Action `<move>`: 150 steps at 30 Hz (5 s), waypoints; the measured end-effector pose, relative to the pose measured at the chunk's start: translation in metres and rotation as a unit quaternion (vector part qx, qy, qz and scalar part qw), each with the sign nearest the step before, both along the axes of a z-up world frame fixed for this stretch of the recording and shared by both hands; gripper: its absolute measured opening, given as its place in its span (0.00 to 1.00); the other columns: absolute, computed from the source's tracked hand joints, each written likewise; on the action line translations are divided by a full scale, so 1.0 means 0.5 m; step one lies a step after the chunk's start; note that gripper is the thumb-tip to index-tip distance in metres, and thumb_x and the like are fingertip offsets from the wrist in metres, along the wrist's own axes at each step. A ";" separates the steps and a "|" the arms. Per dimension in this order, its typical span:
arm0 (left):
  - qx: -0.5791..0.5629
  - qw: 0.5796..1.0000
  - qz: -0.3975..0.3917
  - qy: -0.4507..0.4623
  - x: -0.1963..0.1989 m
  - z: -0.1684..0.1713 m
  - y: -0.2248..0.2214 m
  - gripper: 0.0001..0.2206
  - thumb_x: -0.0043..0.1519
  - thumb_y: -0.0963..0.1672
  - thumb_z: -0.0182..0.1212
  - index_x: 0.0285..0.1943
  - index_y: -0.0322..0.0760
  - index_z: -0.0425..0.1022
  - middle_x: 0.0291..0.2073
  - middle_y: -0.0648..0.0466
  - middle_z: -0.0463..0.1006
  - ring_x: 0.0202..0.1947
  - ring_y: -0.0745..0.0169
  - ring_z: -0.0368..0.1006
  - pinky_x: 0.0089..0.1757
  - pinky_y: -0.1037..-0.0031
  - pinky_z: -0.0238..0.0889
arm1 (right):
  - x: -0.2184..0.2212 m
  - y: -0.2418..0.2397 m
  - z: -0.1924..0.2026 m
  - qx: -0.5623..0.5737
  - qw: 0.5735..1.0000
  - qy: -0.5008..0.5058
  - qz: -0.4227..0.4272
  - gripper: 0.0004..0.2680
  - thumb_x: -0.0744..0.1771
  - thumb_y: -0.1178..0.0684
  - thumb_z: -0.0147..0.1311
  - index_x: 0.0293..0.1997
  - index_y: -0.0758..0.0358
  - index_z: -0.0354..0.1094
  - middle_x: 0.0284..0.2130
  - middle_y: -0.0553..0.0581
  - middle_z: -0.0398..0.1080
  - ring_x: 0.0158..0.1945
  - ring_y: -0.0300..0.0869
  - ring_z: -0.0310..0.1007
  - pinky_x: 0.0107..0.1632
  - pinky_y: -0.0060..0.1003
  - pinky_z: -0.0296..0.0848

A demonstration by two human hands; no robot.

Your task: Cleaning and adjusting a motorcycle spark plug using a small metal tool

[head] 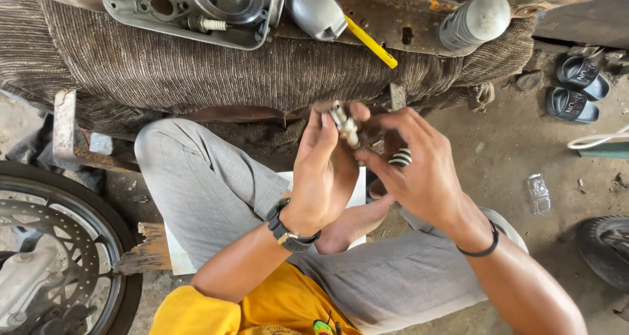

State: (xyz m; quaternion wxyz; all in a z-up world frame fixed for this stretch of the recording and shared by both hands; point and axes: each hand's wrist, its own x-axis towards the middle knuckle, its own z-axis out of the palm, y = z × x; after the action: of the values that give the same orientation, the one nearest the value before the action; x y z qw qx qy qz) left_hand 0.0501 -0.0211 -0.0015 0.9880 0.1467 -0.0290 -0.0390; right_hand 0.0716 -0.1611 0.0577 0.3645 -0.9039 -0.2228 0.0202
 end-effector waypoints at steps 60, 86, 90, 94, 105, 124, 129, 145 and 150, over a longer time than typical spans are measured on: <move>0.550 0.834 0.011 -0.053 0.135 -0.233 0.190 0.05 0.64 0.40 0.62 0.44 0.30 0.76 0.23 0.57 0.82 0.16 0.76 0.60 0.21 0.85 0.52 | 0.235 0.033 -0.106 -0.219 0.963 -0.154 0.032 0.07 0.69 0.57 0.71 0.46 0.72 0.79 0.28 0.57 0.75 0.22 0.37 0.59 0.25 0.30 0.57; 0.481 0.874 0.045 -0.054 0.133 -0.234 0.208 0.11 0.70 0.42 0.52 0.58 0.30 0.71 0.37 0.49 0.83 0.25 0.67 0.74 0.28 0.81 0.68 | 0.226 0.048 -0.103 -0.144 0.982 -0.120 0.017 0.09 0.66 0.61 0.72 0.47 0.73 0.78 0.32 0.61 0.77 0.25 0.39 0.64 0.27 0.30 0.61; 0.498 0.858 0.092 -0.084 0.133 -0.241 0.206 0.12 0.68 0.41 0.57 0.57 0.27 0.67 0.42 0.46 0.81 0.28 0.64 0.76 0.31 0.79 0.67 | 0.192 0.061 -0.066 -0.039 0.996 -0.047 -0.066 0.09 0.67 0.66 0.68 0.49 0.74 0.74 0.35 0.61 0.78 0.25 0.36 0.65 0.28 0.27 0.60; 0.502 0.843 0.118 -0.149 0.139 -0.234 0.187 0.18 0.63 0.41 0.66 0.58 0.31 0.64 0.55 0.46 0.74 0.37 0.65 0.76 0.34 0.79 0.68 | 0.151 0.054 -0.062 0.187 0.960 0.150 -0.144 0.10 0.68 0.55 0.59 0.51 0.69 0.71 0.30 0.53 0.72 0.25 0.31 0.66 0.29 0.22 0.61; 0.530 0.765 0.150 -0.333 0.183 -0.090 0.146 0.23 0.63 0.47 0.69 0.66 0.35 0.72 0.65 0.51 0.69 0.59 0.55 0.67 0.59 0.66 0.65 | 0.081 0.074 -0.015 0.552 0.734 0.368 -0.145 0.06 0.72 0.54 0.52 0.44 0.66 0.70 0.31 0.56 0.72 0.34 0.35 0.68 0.38 0.33 0.68; 0.460 0.807 0.092 -0.359 0.262 -0.020 0.117 0.08 0.72 0.44 0.46 0.53 0.34 0.66 0.41 0.50 0.73 0.37 0.57 0.68 0.46 0.67 0.66 | 0.139 0.017 0.004 0.108 0.981 0.048 -0.155 0.12 0.70 0.69 0.45 0.59 0.67 0.55 0.32 0.57 0.74 0.24 0.34 0.64 0.27 0.24 0.59; 0.490 0.795 0.043 -0.355 0.249 -0.020 0.130 0.10 0.72 0.45 0.44 0.53 0.32 0.64 0.40 0.47 0.69 0.37 0.55 0.66 0.42 0.66 0.64 | 0.092 0.021 0.033 -0.046 0.975 -0.150 -0.155 0.07 0.69 0.67 0.55 0.50 0.72 0.61 0.37 0.57 0.80 0.16 0.31 0.53 0.23 0.24 0.52; 0.495 0.805 -0.058 -0.322 0.214 0.018 0.189 0.13 0.68 0.45 0.44 0.55 0.29 0.64 0.43 0.45 0.77 0.29 0.55 0.73 0.34 0.68 0.68 | 0.055 0.065 0.041 -0.041 0.975 -0.189 -0.107 0.08 0.67 0.58 0.55 0.46 0.69 0.61 0.39 0.64 0.76 0.39 0.45 0.71 0.44 0.34 0.69; 0.478 0.809 -0.076 -0.333 0.212 0.037 0.203 0.13 0.70 0.46 0.44 0.55 0.30 0.63 0.42 0.47 0.79 0.31 0.56 0.74 0.36 0.69 0.69 | 0.052 0.083 0.051 -0.063 0.976 -0.186 -0.096 0.08 0.67 0.57 0.57 0.45 0.68 0.62 0.41 0.61 0.77 0.38 0.45 0.70 0.45 0.35 0.70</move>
State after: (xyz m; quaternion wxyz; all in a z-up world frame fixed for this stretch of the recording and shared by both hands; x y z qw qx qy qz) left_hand 0.1563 0.0803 0.0171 0.7169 0.6013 -0.3454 -0.0718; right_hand 0.0974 -0.1195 0.0834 0.2588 -0.9303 -0.1973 -0.1690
